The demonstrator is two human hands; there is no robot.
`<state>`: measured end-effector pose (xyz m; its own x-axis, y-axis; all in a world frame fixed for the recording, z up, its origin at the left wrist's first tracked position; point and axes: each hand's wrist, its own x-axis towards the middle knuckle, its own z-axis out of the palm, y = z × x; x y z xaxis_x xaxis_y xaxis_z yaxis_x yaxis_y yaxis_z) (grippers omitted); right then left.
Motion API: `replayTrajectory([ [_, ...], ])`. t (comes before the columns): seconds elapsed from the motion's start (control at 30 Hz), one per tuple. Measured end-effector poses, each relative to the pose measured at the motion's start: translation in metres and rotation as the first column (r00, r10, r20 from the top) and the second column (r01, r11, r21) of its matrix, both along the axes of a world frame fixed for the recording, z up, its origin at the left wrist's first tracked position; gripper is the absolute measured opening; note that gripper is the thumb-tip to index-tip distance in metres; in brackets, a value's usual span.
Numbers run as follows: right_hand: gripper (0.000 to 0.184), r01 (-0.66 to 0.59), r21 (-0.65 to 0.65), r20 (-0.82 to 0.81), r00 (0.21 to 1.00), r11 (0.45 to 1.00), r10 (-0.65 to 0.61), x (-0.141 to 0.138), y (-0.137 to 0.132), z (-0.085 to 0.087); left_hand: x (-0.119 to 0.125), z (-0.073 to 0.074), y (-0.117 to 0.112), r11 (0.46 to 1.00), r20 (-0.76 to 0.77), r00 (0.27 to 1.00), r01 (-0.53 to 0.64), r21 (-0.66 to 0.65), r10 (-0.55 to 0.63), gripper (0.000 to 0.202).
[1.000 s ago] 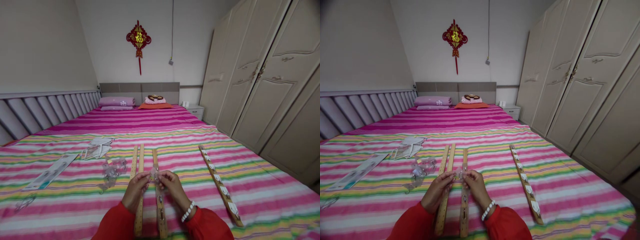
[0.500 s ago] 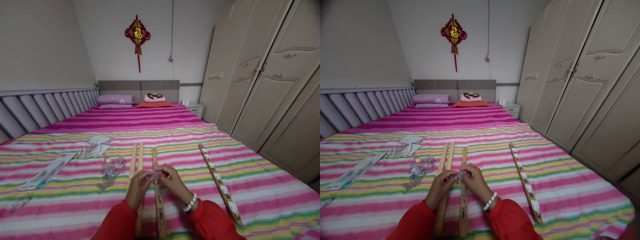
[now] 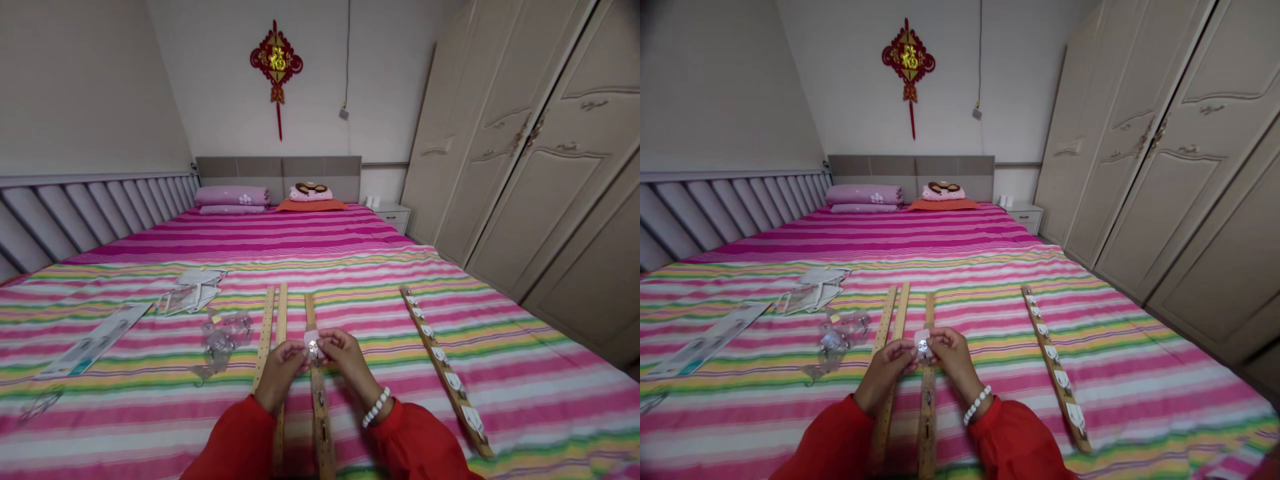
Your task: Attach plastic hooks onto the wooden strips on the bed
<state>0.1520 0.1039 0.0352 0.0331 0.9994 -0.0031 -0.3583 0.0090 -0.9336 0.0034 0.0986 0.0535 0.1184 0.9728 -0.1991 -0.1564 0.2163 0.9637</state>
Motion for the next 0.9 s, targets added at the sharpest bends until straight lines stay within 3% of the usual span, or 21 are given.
replayTrajectory([
  [0.33, 0.029, 0.065, 0.029, 0.015, 0.998, 0.997, -0.066, 0.002, 0.057, 0.01, 0.011, 0.01, 0.07, 0.996, -0.063, 0.995, -0.077, 0.05, 0.08, 0.026],
  [0.5, 0.026, 0.13, 0.014, 0.063, 0.989, 0.991, -0.131, 0.001, 0.082, -0.006, 0.018, -0.008, 0.097, 0.99, -0.181, 0.978, -0.08, 0.118, 0.1, 0.018],
  [0.7, 0.02, 0.161, -0.032, 0.075, 0.985, 0.986, -0.158, -0.001, 0.102, -0.035, 0.02, -0.034, 0.115, 0.985, -0.286, 0.949, -0.091, 0.149, 0.131, 0.012],
  [0.9, 0.016, 0.196, -0.044, 0.088, 0.977, 0.98, -0.192, -0.002, 0.114, -0.05, 0.023, -0.043, 0.125, 0.978, -0.393, 0.905, -0.09, 0.19, 0.16, 0.008],
])
